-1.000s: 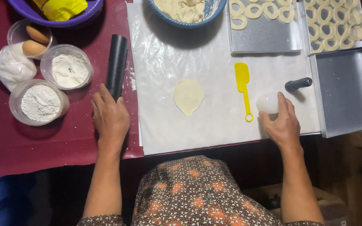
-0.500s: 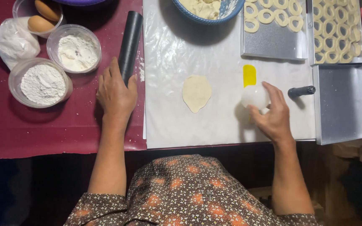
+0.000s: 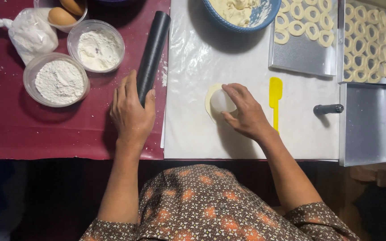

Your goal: The person is shaping dough into donuts using a rolling pin and circular cutters, then placing them on a tray.

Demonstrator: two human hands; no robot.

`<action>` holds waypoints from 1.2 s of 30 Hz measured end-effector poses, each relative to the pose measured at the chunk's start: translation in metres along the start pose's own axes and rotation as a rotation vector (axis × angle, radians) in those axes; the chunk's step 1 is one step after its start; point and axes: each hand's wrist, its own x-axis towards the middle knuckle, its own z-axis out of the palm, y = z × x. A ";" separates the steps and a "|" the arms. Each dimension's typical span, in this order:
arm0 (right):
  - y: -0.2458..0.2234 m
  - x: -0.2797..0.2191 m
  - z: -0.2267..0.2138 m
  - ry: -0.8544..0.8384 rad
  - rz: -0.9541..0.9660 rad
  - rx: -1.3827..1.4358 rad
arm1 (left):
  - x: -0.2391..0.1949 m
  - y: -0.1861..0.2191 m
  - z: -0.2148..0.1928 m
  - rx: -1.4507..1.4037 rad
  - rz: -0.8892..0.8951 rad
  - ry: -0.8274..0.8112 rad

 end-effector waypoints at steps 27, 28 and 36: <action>-0.004 0.041 -0.039 -0.391 -0.309 -0.416 | -0.059 0.050 0.085 0.068 0.208 -0.512; -0.003 0.043 -0.040 -0.399 -0.313 -0.416 | -0.060 0.050 0.087 0.066 0.200 -0.513; -0.001 0.050 -0.037 -0.434 -0.407 -0.403 | -0.060 0.049 0.086 0.099 0.220 -0.501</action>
